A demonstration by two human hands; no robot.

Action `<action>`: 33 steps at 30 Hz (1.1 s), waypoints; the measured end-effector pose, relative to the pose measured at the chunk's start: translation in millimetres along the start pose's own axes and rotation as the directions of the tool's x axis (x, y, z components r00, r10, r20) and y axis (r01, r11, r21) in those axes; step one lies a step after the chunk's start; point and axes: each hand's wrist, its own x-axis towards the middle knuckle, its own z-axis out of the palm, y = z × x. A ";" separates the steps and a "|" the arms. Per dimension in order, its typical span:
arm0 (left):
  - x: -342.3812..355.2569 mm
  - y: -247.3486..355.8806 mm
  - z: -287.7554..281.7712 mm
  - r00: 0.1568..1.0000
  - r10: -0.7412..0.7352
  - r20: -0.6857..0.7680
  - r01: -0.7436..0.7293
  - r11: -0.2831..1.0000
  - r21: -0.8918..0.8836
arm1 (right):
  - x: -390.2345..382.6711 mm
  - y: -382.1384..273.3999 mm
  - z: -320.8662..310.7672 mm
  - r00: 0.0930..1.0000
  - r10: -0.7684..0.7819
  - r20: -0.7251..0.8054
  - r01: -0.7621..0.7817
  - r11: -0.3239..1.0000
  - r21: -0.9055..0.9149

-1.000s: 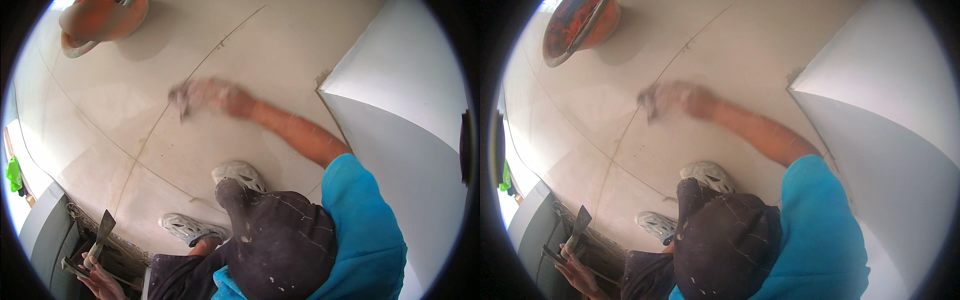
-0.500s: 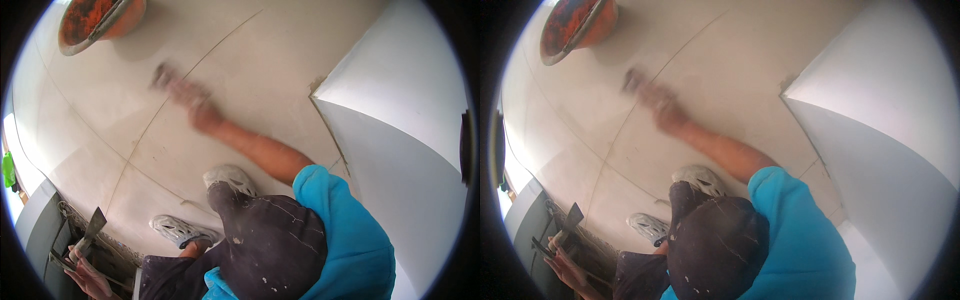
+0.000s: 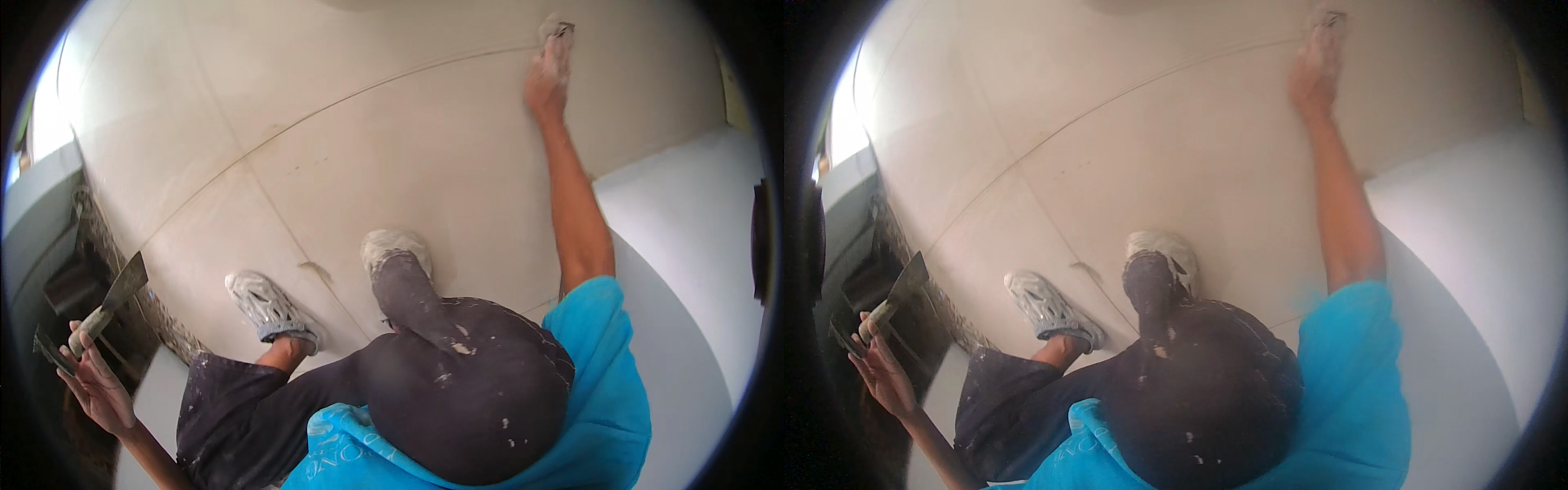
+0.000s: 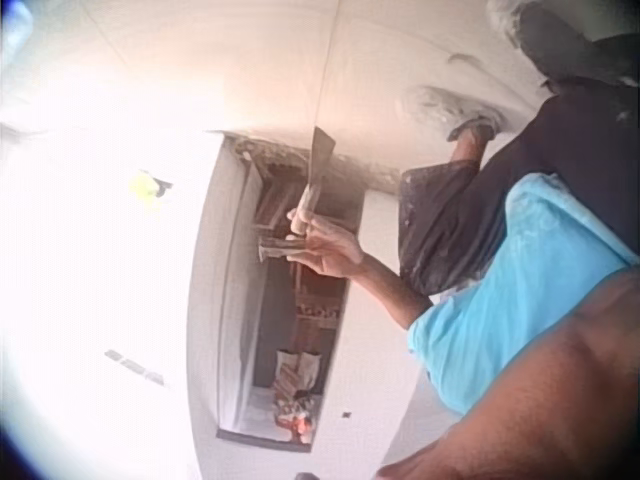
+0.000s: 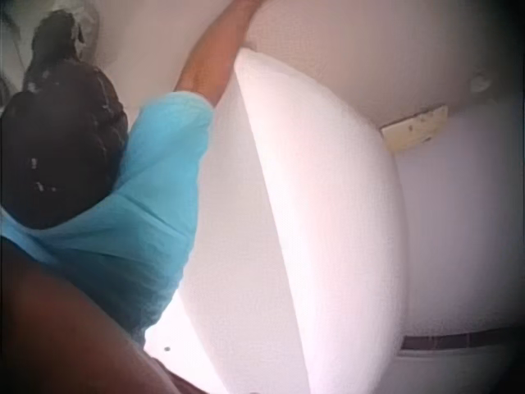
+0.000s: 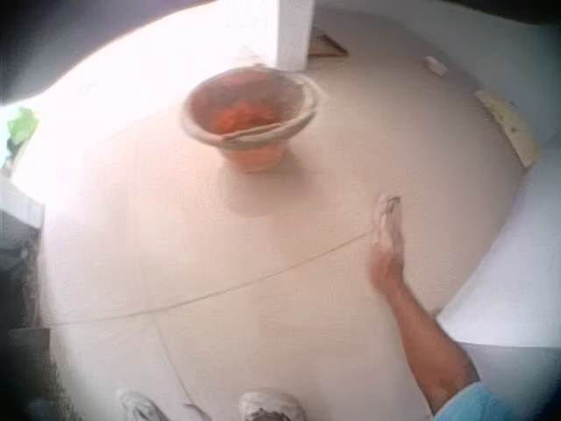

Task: The person kneels on a tiled floor and uses a small trowel to apply grout into the gaps between tiles. They then use a cloth to wipe away excess grout from the tile surfaces, repeating the process across the visible area.

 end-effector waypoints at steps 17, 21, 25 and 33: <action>-156.1 -24.9 -18.6 0.867 0.228 -0.443 -0.218 0.973 0.074 | -51.4 -414.3 9.1 0.557 -0.425 0.713 -0.764 0.074 0.641; -172.7 -28.5 -34.9 0.882 0.265 -0.389 -0.245 0.964 0.102 | 7.6 -264.6 -24.3 0.758 -0.143 0.636 -0.584 0.285 0.760; -165.2 -19.3 -63.0 0.889 0.247 -0.385 -0.242 0.968 0.062 | 21.9 -196.7 -7.3 0.908 -0.219 0.356 -0.002 0.850 0.527; -141.3 3.6 -79.1 0.905 0.309 -0.294 -0.259 0.946 0.195 | -63.4 -302.3 62.1 0.747 -0.652 0.129 0.611 0.750 0.251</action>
